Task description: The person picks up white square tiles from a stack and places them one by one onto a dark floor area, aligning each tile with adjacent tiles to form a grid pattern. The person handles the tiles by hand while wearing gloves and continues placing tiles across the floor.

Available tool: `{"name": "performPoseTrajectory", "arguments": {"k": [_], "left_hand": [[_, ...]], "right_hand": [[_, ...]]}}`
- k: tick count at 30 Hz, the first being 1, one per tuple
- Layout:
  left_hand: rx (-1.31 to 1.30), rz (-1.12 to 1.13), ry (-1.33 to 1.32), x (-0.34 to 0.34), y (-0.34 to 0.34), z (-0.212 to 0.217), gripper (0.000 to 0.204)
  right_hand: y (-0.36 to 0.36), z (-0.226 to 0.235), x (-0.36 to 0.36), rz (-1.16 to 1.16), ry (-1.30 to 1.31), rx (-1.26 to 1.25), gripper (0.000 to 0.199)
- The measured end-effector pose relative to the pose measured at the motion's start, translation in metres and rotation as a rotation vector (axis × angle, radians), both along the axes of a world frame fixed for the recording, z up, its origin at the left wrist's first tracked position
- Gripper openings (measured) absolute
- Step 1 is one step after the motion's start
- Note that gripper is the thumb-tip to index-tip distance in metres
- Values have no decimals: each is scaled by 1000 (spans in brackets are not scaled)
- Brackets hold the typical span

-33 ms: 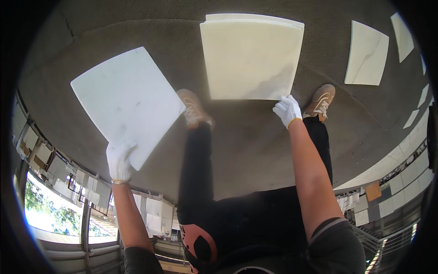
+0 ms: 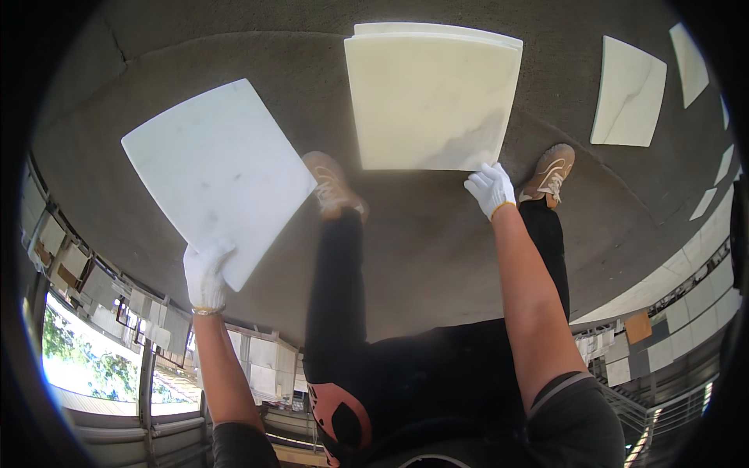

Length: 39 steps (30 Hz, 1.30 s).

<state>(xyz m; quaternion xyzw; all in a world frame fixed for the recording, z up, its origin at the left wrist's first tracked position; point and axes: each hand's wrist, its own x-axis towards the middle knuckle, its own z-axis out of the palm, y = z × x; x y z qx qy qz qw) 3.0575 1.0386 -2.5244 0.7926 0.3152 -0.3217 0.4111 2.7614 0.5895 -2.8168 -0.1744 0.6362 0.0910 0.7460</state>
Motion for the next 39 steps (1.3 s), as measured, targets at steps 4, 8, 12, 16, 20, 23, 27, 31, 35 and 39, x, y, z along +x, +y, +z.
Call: {"name": "performPoseTrajectory", "arguments": {"k": [4,8,12,16,20,23,27,31,35,39], "left_hand": [[0,1,-1,-6,2,-1,44],[-40,39,16,-14,2,-1,50],[-41,78,52,-19,7,-7,64],[-49,47,63,-21,7,-11,61],[-60,59,56,-24,-3,-5,55],[-74,65,32,-25,-7,-4,52],[-57,61,35,-20,0,-13,55],[-47,43,23,-19,5,-17,47],[-53,83,-50,-27,-6,-25,40],[-110,116,-14,-26,-14,-51,37]], "right_hand": [[34,12,13,-275,154,-93,18],[83,24,42,-403,218,9,39],[119,25,66,-416,120,104,74],[113,28,74,-472,198,89,79],[94,35,70,-469,193,81,81],[92,38,64,-423,105,55,76],[104,48,59,-279,-67,76,62],[113,84,56,-114,-59,95,47],[108,125,69,-159,-128,-15,38],[100,146,106,-284,-168,-33,32]]}}
